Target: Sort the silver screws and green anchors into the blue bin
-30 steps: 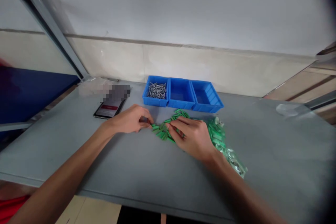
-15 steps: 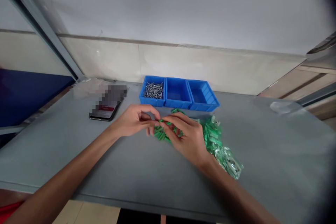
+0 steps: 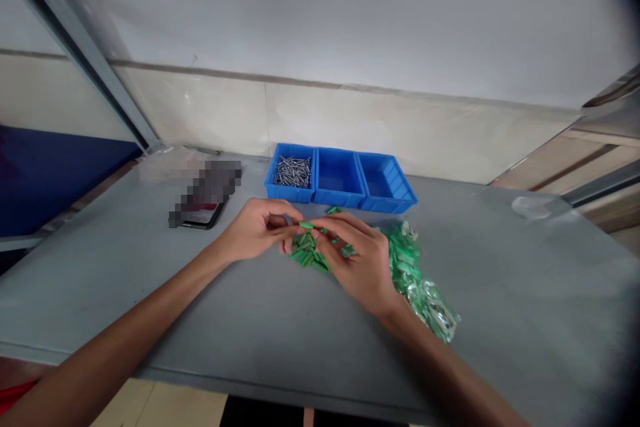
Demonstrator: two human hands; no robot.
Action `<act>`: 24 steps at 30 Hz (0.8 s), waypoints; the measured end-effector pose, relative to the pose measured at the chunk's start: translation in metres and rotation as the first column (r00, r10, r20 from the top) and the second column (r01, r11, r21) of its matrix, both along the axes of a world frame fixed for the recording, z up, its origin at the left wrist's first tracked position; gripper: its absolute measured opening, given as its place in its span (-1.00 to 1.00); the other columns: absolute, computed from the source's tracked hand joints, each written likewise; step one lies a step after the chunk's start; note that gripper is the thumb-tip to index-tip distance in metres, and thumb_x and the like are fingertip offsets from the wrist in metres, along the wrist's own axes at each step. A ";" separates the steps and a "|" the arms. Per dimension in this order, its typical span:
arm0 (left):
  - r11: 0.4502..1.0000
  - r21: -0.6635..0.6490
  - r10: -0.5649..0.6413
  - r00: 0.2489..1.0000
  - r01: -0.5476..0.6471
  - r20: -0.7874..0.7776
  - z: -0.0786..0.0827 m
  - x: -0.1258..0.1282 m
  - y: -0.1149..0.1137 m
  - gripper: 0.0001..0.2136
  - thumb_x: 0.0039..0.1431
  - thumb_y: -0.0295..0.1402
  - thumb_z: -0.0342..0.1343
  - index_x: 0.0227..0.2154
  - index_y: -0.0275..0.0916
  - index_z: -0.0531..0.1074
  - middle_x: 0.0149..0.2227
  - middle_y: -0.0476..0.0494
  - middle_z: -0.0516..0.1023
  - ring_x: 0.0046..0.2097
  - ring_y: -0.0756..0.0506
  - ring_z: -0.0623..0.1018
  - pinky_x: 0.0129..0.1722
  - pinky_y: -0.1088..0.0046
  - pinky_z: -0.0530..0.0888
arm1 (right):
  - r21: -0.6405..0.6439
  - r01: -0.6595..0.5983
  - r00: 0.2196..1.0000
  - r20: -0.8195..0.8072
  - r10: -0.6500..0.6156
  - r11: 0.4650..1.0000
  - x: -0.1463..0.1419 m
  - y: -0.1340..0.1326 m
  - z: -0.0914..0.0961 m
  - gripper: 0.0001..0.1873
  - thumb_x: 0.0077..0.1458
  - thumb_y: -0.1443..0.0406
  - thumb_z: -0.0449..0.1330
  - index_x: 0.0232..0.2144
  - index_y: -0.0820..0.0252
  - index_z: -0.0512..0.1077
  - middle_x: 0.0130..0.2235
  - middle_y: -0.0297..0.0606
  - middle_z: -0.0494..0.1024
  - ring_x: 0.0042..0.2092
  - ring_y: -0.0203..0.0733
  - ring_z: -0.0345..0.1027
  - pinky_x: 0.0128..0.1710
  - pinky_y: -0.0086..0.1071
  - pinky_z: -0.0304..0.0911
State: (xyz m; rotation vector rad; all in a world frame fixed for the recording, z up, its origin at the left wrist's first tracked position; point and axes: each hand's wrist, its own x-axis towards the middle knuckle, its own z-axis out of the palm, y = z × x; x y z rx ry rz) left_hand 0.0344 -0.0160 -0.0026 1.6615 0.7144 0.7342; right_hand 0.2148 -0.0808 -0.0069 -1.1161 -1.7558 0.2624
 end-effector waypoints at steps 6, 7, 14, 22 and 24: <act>0.999 0.016 0.037 0.999 -0.037 -0.028 0.003 0.000 -0.001 -0.82 0.09 -0.34 0.21 -0.27 -0.34 0.50 -0.60 0.00 0.47 -0.56 0.03 0.49 -0.56 0.55 0.48 | -0.034 0.017 1.000 -0.025 -0.018 0.999 0.001 0.000 -0.002 -0.84 0.13 0.37 0.14 -0.27 0.11 0.50 -0.29 -0.27 0.55 -0.43 -0.32 0.43 -0.53 -0.47 0.37; 0.999 0.025 0.042 0.999 -0.041 -0.031 0.003 -0.001 0.000 -0.82 0.08 -0.34 0.21 -0.29 -0.34 0.50 -0.60 0.00 0.47 -0.56 0.03 0.50 -0.56 0.56 0.48 | -0.040 0.020 0.999 -0.024 -0.021 0.999 0.001 0.001 -0.002 -0.84 0.13 0.37 0.14 -0.27 0.11 0.50 -0.29 -0.27 0.55 -0.43 -0.32 0.43 -0.53 -0.46 0.37; 0.997 0.075 0.036 0.997 -0.031 -0.068 0.003 -0.002 0.001 -0.81 0.10 -0.33 0.20 -0.30 -0.37 0.52 -0.52 -0.09 0.53 -0.55 0.03 0.50 -0.59 0.57 0.46 | -0.100 0.022 0.999 -0.037 -0.026 0.995 0.002 0.003 -0.004 -0.87 0.13 0.35 0.15 -0.28 0.17 0.50 -0.32 -0.25 0.53 -0.44 -0.31 0.42 -0.55 -0.46 0.33; 0.994 0.108 0.001 0.994 0.010 -0.109 0.007 -0.001 -0.001 -0.76 0.20 -0.27 0.09 -0.40 -0.37 0.50 -0.52 -0.09 0.51 -0.55 0.05 0.49 -0.57 0.60 0.44 | -0.176 -0.011 0.997 -0.074 -0.002 0.984 0.005 0.005 -0.007 -0.86 0.16 0.31 0.12 -0.31 0.17 0.49 -0.34 -0.27 0.51 -0.44 -0.34 0.40 -0.57 -0.49 0.30; 0.994 0.107 -0.004 0.992 0.017 -0.124 0.007 -0.001 -0.002 -0.75 0.22 -0.25 0.07 -0.41 -0.36 0.50 -0.54 -0.08 0.50 -0.56 0.05 0.49 -0.58 0.60 0.43 | -0.192 -0.028 0.995 -0.102 0.009 0.981 0.005 0.007 -0.009 -0.86 0.16 0.31 0.12 -0.32 0.17 0.49 -0.36 -0.28 0.50 -0.46 -0.34 0.40 -0.58 -0.50 0.29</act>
